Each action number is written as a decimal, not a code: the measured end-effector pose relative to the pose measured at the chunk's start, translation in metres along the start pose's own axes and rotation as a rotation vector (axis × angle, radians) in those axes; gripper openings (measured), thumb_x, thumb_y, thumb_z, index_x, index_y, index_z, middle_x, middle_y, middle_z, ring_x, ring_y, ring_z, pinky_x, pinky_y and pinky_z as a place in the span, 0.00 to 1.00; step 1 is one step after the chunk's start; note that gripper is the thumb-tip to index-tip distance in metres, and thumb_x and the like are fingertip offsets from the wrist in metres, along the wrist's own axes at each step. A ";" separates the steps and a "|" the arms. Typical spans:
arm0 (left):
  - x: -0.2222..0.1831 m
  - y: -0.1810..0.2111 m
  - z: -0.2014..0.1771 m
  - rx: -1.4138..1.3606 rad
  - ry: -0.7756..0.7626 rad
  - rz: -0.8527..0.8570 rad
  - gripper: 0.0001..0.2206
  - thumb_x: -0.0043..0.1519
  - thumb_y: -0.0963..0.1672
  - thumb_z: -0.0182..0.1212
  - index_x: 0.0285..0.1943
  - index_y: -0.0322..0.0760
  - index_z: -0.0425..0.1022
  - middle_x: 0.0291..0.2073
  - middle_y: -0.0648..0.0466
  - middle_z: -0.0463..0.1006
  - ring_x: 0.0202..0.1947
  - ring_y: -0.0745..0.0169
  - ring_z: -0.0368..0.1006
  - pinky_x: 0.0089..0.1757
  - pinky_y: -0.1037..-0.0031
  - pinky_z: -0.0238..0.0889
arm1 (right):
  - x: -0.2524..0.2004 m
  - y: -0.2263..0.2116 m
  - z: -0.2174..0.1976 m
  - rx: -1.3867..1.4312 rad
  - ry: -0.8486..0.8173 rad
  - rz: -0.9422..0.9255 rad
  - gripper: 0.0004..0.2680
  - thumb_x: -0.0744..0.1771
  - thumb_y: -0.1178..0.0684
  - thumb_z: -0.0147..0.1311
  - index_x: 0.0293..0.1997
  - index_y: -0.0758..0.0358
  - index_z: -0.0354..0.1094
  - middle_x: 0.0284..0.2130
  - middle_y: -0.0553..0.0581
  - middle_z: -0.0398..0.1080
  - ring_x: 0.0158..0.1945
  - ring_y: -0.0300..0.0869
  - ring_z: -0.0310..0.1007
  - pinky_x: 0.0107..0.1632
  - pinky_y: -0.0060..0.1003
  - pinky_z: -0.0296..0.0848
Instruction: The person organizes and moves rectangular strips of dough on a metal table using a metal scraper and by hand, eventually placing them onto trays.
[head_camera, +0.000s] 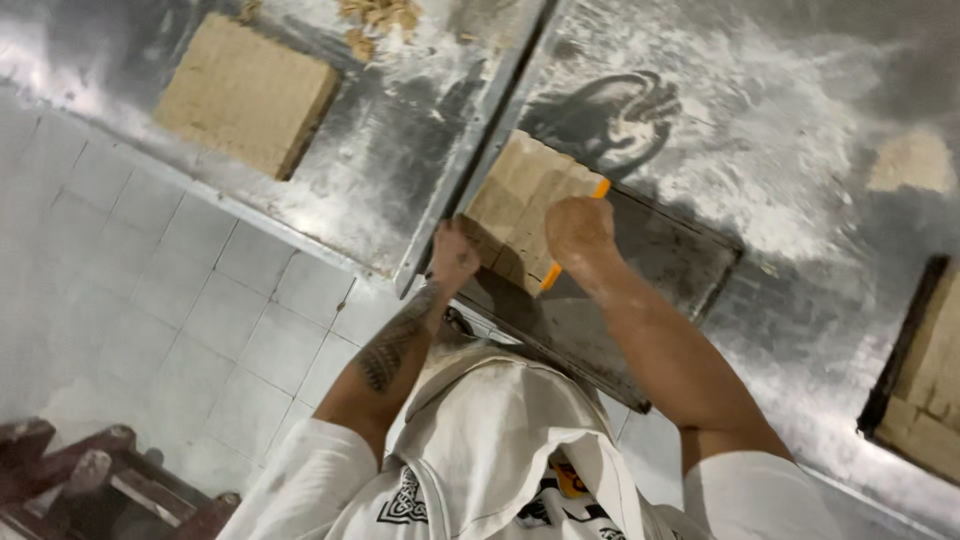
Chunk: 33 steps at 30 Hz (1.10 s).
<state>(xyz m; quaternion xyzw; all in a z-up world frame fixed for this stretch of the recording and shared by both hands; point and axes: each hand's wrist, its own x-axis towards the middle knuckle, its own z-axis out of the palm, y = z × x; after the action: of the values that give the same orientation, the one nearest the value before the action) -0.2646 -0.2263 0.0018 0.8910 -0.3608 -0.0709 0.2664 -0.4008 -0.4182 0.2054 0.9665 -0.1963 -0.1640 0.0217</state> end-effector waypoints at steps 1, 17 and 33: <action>-0.001 0.002 0.005 -0.007 -0.008 0.014 0.18 0.56 0.44 0.58 0.54 0.29 0.70 0.49 0.35 0.72 0.53 0.32 0.67 0.53 0.51 0.64 | 0.000 0.001 -0.001 0.009 -0.026 0.014 0.06 0.64 0.56 0.54 0.35 0.56 0.80 0.35 0.59 0.80 0.42 0.51 0.81 0.39 0.47 0.78; 0.003 -0.085 -0.146 -0.565 -0.003 -0.170 0.17 0.57 0.44 0.61 0.53 0.27 0.76 0.42 0.38 0.80 0.42 0.43 0.78 0.44 0.61 0.70 | 0.000 -0.025 -0.146 0.365 0.427 0.033 0.15 0.62 0.53 0.66 0.53 0.58 0.73 0.40 0.63 0.78 0.43 0.56 0.78 0.45 0.49 0.76; 0.081 -0.359 -0.303 -0.656 0.157 -0.524 0.15 0.61 0.45 0.59 0.54 0.33 0.78 0.45 0.45 0.83 0.44 0.48 0.81 0.44 0.62 0.72 | 0.330 -0.221 -0.031 0.376 0.159 -0.034 0.13 0.60 0.54 0.65 0.48 0.51 0.78 0.42 0.58 0.78 0.47 0.55 0.78 0.47 0.48 0.75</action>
<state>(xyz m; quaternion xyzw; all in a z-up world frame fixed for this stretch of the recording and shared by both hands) 0.1082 0.0614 0.0756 0.8233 -0.0591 -0.1790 0.5354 -0.0211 -0.3426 0.1095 0.9666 -0.2050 -0.0478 -0.1464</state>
